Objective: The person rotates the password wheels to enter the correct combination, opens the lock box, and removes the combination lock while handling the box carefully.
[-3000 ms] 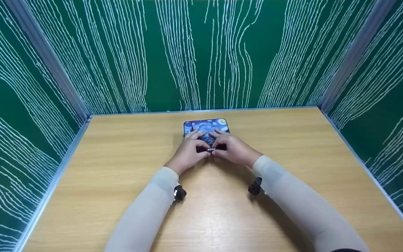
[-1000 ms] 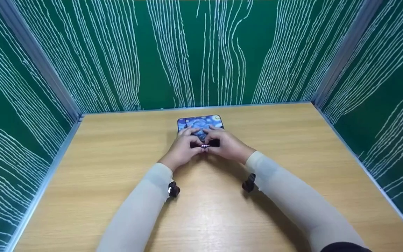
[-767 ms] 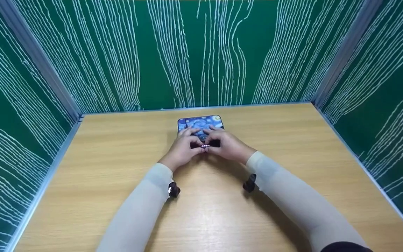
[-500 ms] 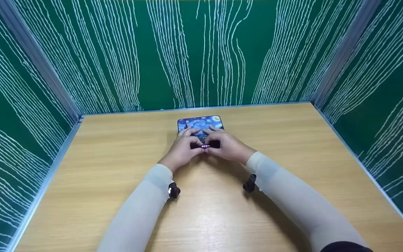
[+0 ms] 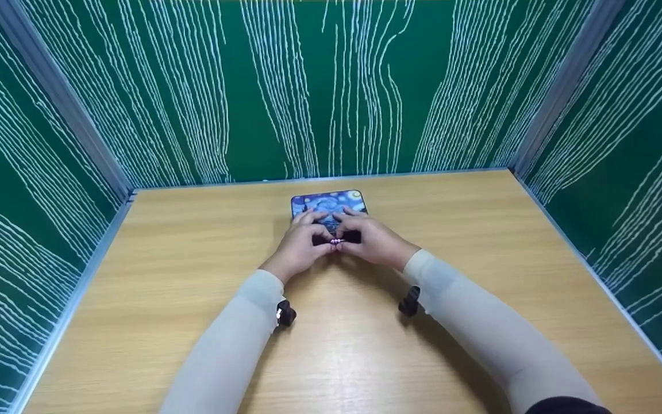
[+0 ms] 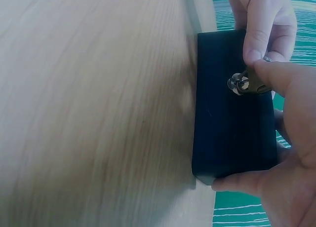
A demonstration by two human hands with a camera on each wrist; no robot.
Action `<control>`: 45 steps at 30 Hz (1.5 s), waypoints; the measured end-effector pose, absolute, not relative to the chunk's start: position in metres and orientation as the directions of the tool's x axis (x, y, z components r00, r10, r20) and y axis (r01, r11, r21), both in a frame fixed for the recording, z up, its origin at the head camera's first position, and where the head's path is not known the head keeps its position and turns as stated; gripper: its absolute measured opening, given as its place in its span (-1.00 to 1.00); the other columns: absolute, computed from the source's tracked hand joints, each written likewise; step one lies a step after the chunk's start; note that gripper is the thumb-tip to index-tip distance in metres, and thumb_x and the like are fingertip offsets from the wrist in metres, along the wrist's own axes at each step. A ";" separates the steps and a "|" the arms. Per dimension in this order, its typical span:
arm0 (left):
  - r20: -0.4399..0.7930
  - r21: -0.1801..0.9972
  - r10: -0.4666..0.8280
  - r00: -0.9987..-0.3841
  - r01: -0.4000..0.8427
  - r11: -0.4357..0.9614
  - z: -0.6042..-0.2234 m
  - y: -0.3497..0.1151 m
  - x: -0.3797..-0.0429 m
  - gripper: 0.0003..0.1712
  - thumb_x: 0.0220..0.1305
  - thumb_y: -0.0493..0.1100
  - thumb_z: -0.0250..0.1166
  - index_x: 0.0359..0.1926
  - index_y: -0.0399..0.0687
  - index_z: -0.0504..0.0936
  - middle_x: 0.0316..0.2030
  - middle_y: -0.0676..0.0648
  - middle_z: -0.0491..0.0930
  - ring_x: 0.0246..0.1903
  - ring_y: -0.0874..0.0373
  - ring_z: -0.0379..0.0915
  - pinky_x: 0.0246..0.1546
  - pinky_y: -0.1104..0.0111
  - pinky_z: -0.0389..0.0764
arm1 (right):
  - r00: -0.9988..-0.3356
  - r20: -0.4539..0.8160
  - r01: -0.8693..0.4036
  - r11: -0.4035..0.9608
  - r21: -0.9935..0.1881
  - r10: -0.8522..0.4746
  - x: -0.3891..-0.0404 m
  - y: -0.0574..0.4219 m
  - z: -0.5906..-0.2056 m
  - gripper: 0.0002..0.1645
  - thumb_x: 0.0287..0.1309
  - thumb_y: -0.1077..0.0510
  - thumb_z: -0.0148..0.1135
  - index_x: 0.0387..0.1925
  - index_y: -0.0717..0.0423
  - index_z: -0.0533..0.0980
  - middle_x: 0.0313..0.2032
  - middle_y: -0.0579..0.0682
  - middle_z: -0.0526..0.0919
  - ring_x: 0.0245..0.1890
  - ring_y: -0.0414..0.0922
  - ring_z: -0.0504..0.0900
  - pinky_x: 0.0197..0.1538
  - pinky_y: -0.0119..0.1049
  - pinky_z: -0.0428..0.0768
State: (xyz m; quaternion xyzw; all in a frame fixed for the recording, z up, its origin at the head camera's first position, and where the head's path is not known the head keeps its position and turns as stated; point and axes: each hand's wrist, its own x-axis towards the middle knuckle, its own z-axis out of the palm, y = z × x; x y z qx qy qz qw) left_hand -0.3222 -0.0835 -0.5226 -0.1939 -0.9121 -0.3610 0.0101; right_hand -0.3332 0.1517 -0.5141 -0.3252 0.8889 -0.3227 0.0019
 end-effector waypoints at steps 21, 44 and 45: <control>0.192 0.640 0.366 -0.911 0.399 0.657 -0.524 -0.085 -0.323 -0.85 0.45 -0.03 0.61 -0.10 0.04 0.91 0.67 -0.01 0.45 0.84 -0.17 -0.06 0.85 -0.13 -0.02 | -0.803 0.175 -0.549 0.592 -0.590 -0.570 -0.332 0.151 -0.515 -0.89 0.52 0.15 0.49 -0.02 -0.07 0.70 0.73 0.09 0.36 0.84 0.26 0.05 0.72 0.21 0.36; 0.182 0.649 0.352 -0.918 0.381 0.658 -0.526 -0.085 -0.324 -0.86 0.45 0.00 0.61 -0.12 0.09 0.90 0.69 0.03 0.43 0.84 -0.15 -0.07 0.85 -0.17 -0.04 | -0.812 0.166 -0.539 0.608 -0.584 -0.560 -0.330 0.150 -0.514 -0.86 0.56 0.09 0.47 0.04 -0.02 0.72 0.75 0.07 0.32 0.85 0.22 0.03 0.73 0.15 0.35; 0.183 0.650 0.353 -0.918 0.382 0.657 -0.526 -0.085 -0.324 -0.86 0.46 0.00 0.60 -0.12 0.08 0.90 0.69 0.03 0.44 0.84 -0.15 -0.07 0.85 -0.16 -0.03 | -0.808 0.173 -0.546 0.603 -0.582 -0.564 -0.330 0.150 -0.515 -0.84 0.56 0.09 0.47 0.05 -0.01 0.71 0.74 0.09 0.33 0.84 0.24 0.03 0.73 0.16 0.37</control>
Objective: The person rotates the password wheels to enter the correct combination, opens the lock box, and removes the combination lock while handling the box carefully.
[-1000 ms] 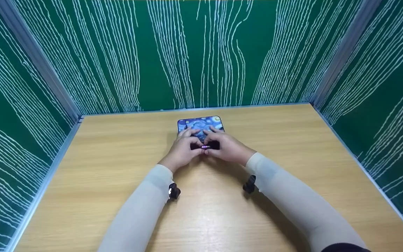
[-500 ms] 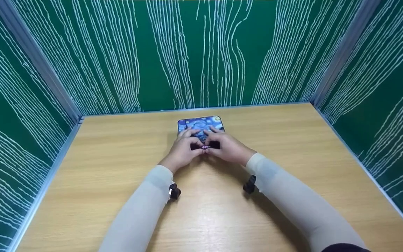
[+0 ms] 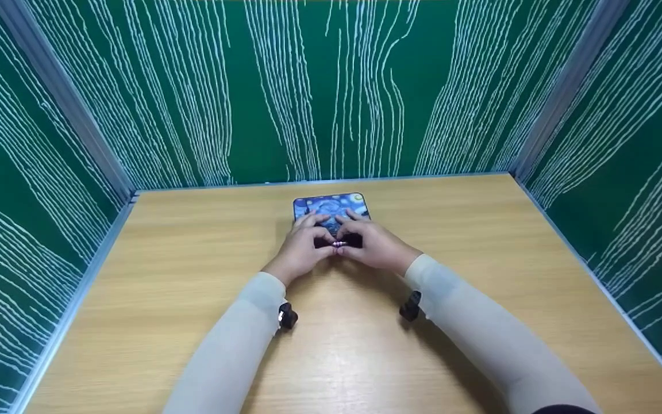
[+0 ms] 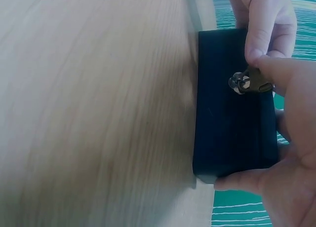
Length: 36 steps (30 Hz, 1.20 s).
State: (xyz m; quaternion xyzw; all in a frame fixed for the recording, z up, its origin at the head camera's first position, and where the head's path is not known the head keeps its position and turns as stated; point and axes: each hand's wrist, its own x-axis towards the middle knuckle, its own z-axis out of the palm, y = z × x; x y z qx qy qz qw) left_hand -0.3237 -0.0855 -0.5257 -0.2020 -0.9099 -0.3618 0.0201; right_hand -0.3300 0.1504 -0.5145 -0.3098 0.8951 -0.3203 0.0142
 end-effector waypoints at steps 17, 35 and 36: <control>0.172 0.660 0.342 -0.924 0.366 0.657 -0.528 -0.086 -0.325 -0.85 0.44 0.07 0.61 -0.20 0.17 0.87 0.71 0.08 0.41 0.85 -0.14 -0.10 0.84 -0.21 -0.05 | -0.786 0.205 -0.583 0.589 -0.560 -0.583 -0.330 0.151 -0.516 -0.92 0.57 0.16 0.44 -0.01 -0.02 0.69 0.73 0.11 0.35 0.83 0.27 0.05 0.74 0.21 0.31; 0.174 0.670 0.329 -0.928 0.357 0.651 -0.528 -0.084 -0.325 -0.87 0.44 0.04 0.62 -0.14 0.15 0.93 0.69 0.08 0.44 0.84 -0.11 -0.07 0.85 -0.15 -0.02 | -0.768 0.242 -0.610 0.560 -0.561 -0.593 -0.329 0.153 -0.517 -0.83 0.57 0.11 0.46 0.05 0.02 0.66 0.70 0.16 0.41 0.82 0.32 0.09 0.75 0.28 0.29; 0.173 0.672 0.328 -0.929 0.355 0.650 -0.528 -0.084 -0.325 -0.87 0.43 0.04 0.62 -0.14 0.16 0.93 0.69 0.08 0.44 0.84 -0.11 -0.07 0.85 -0.15 -0.02 | -0.766 0.244 -0.612 0.559 -0.560 -0.594 -0.330 0.154 -0.517 -0.85 0.56 0.12 0.46 0.04 0.02 0.67 0.70 0.16 0.40 0.81 0.32 0.09 0.74 0.28 0.29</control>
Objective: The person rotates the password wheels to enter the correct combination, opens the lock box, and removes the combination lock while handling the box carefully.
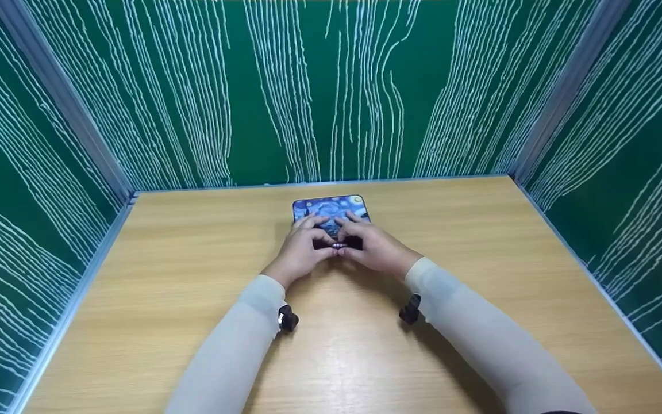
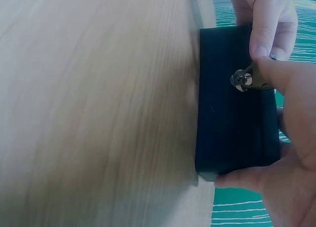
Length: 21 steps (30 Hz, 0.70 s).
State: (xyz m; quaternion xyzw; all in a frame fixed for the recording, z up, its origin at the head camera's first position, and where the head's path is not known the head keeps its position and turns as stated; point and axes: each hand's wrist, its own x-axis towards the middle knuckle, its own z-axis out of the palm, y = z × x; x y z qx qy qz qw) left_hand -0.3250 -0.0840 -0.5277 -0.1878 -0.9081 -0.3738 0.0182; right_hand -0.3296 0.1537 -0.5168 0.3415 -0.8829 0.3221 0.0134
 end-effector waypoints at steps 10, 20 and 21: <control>0.187 0.669 0.327 -0.926 0.364 0.648 -0.528 -0.084 -0.324 -0.90 0.40 0.00 0.64 -0.18 0.15 0.91 0.68 0.09 0.44 0.83 -0.13 -0.04 0.84 -0.16 -0.02 | -0.786 0.204 -0.583 0.590 -0.559 -0.583 -0.329 0.153 -0.517 -0.93 0.60 0.10 0.42 -0.04 -0.01 0.68 0.75 0.10 0.32 0.83 0.27 0.06 0.75 0.27 0.27; 0.183 0.669 0.321 -0.929 0.357 0.652 -0.526 -0.084 -0.323 -0.88 0.41 -0.01 0.64 -0.16 0.11 0.91 0.68 0.08 0.45 0.84 -0.13 -0.05 0.85 -0.16 -0.04 | -0.797 0.193 -0.567 0.599 -0.565 -0.573 -0.329 0.152 -0.516 -0.77 0.56 0.06 0.46 0.10 0.03 0.67 0.75 0.09 0.31 0.84 0.27 0.05 0.77 0.28 0.23; 0.189 0.667 0.323 -0.928 0.362 0.651 -0.527 -0.084 -0.323 -0.87 0.41 -0.01 0.64 -0.16 0.10 0.91 0.68 0.07 0.45 0.83 -0.14 -0.04 0.85 -0.16 -0.02 | -0.792 0.202 -0.574 0.591 -0.566 -0.576 -0.329 0.152 -0.517 -0.75 0.56 0.06 0.47 0.11 0.04 0.67 0.74 0.11 0.33 0.83 0.29 0.06 0.76 0.29 0.24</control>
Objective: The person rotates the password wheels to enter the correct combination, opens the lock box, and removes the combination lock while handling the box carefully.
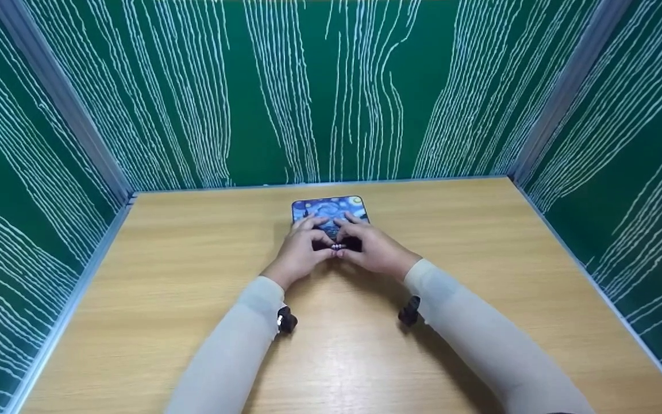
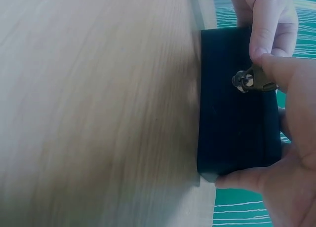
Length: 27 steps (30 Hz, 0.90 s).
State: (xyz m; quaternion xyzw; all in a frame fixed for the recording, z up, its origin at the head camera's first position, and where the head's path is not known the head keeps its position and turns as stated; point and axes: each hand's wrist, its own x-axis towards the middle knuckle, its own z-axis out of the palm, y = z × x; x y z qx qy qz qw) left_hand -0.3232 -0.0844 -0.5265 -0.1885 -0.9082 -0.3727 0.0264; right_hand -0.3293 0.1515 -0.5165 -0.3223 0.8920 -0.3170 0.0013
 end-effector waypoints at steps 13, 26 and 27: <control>0.195 0.664 0.331 -0.923 0.373 0.648 -0.527 -0.086 -0.322 -0.88 0.42 0.02 0.63 -0.17 0.13 0.91 0.69 0.07 0.44 0.83 -0.15 -0.04 0.85 -0.15 -0.03 | -0.773 0.213 -0.595 0.567 -0.570 -0.598 -0.330 0.152 -0.517 -0.90 0.60 0.10 0.42 -0.02 0.03 0.70 0.74 0.12 0.35 0.83 0.29 0.06 0.76 0.30 0.24; 0.195 0.664 0.330 -0.924 0.372 0.649 -0.527 -0.085 -0.322 -0.88 0.41 0.03 0.64 -0.18 0.15 0.90 0.69 0.07 0.43 0.83 -0.15 -0.05 0.84 -0.18 -0.04 | -0.793 0.197 -0.565 0.578 -0.589 -0.576 -0.328 0.153 -0.516 -0.90 0.61 0.05 0.41 -0.01 -0.05 0.72 0.75 0.08 0.33 0.84 0.26 0.04 0.76 0.29 0.24; 0.194 0.664 0.330 -0.924 0.372 0.649 -0.527 -0.085 -0.322 -0.87 0.41 0.03 0.64 -0.17 0.15 0.90 0.69 0.07 0.43 0.83 -0.15 -0.05 0.84 -0.18 -0.03 | -0.793 0.199 -0.566 0.576 -0.590 -0.576 -0.328 0.153 -0.516 -0.89 0.60 0.04 0.42 0.01 -0.04 0.71 0.75 0.08 0.33 0.84 0.27 0.04 0.76 0.30 0.24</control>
